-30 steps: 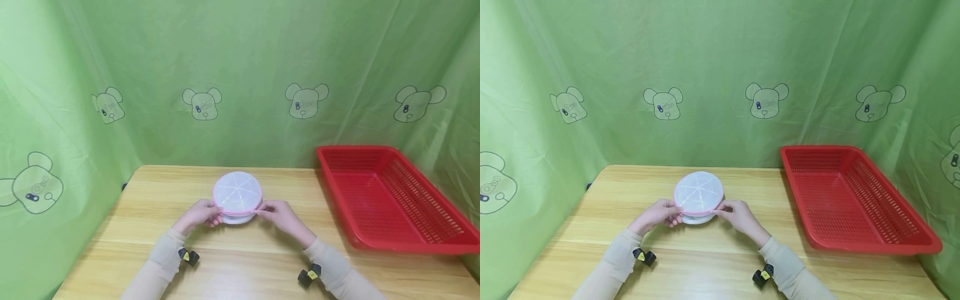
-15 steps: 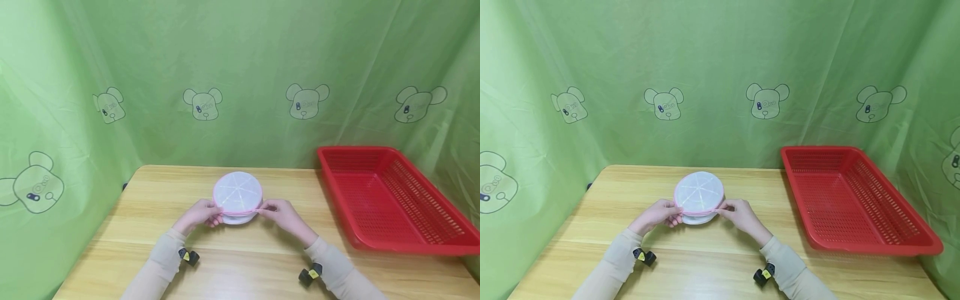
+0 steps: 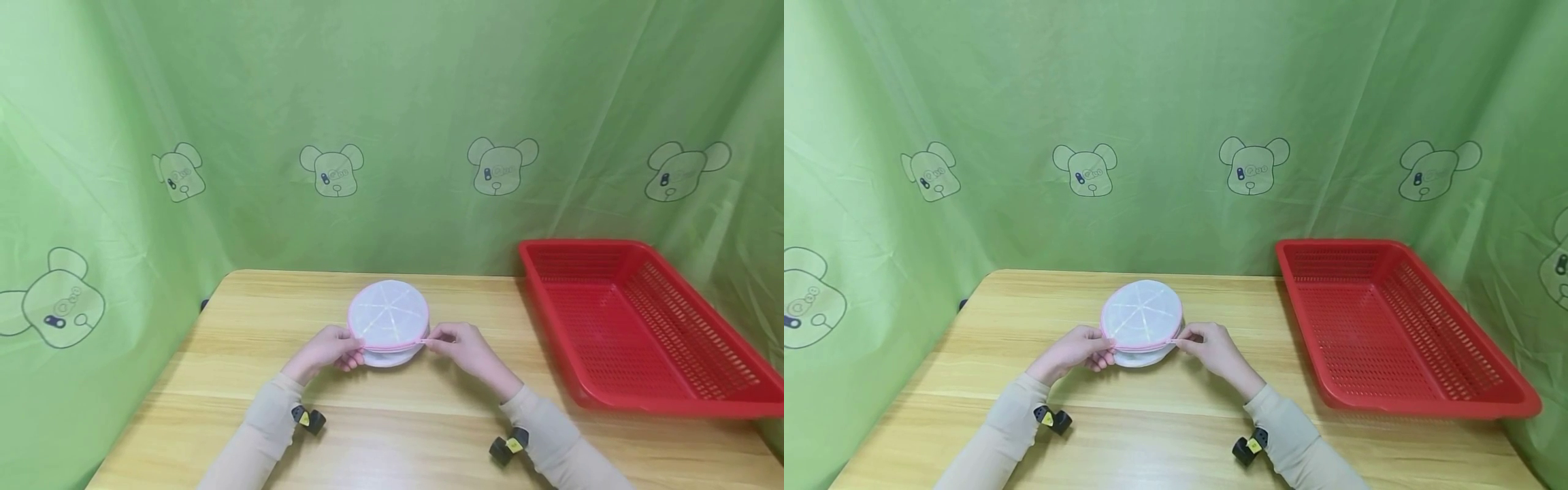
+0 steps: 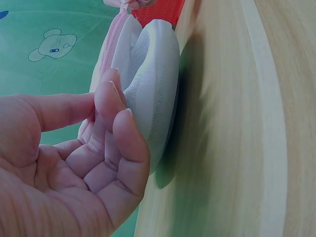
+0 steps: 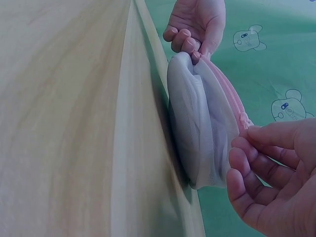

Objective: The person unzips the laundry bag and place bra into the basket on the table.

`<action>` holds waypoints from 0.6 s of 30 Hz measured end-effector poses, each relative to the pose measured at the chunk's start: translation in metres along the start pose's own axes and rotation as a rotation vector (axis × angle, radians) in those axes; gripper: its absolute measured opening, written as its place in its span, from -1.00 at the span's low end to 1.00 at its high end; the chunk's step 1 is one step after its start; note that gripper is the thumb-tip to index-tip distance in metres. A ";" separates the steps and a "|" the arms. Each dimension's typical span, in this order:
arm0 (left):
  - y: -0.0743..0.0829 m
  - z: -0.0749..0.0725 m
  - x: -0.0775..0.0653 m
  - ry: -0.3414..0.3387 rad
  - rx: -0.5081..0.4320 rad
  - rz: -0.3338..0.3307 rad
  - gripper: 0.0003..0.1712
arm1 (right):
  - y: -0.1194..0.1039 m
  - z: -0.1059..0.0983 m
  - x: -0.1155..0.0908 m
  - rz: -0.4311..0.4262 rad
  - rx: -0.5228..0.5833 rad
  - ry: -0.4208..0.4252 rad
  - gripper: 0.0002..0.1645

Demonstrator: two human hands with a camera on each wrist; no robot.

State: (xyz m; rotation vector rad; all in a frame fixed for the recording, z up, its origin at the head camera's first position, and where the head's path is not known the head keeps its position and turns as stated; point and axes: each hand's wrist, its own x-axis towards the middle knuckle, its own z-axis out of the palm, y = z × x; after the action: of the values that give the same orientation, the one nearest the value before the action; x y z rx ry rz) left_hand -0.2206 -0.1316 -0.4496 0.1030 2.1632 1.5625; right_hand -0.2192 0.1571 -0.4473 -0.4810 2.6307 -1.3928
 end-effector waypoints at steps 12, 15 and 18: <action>0.001 -0.001 -0.001 0.003 -0.006 -0.009 -0.74 | 0.000 -0.005 0.000 0.003 -0.004 0.038 -0.83; 0.001 -0.002 0.000 0.002 -0.005 -0.009 -0.74 | 0.000 -0.005 0.001 0.006 -0.002 0.042 -0.83; 0.000 -0.002 0.000 0.000 -0.004 -0.008 -0.74 | 0.003 -0.006 0.002 0.005 0.000 0.047 -0.82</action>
State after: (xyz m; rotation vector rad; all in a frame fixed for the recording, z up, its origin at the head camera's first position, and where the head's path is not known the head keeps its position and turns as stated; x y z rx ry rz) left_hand -0.2216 -0.1334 -0.4488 0.0936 2.1577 1.5622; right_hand -0.2235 0.1622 -0.4464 -0.4475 2.6662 -1.4202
